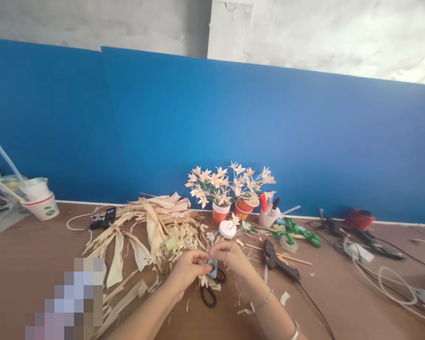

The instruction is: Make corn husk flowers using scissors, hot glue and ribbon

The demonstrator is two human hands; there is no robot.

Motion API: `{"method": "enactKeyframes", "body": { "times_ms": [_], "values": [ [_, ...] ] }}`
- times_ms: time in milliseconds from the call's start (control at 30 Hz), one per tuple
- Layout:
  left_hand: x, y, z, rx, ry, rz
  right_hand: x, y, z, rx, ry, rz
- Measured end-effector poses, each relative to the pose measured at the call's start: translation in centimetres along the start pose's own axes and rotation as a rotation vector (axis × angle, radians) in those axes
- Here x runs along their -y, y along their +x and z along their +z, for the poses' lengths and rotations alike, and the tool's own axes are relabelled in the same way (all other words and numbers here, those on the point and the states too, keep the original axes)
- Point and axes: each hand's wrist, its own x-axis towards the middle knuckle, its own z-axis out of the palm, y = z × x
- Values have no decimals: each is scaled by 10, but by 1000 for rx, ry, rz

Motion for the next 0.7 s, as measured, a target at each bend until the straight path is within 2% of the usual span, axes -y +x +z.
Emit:
{"method": "enactKeyframes", "body": {
  "times_ms": [533,700],
  "values": [
    [-3,-2,2,-10,-42,-21,0,-1,0,13,-39,0],
    [-10,-6,3,-7,-18,-41,2,-2,-1,-26,-43,10]
  ]
}}
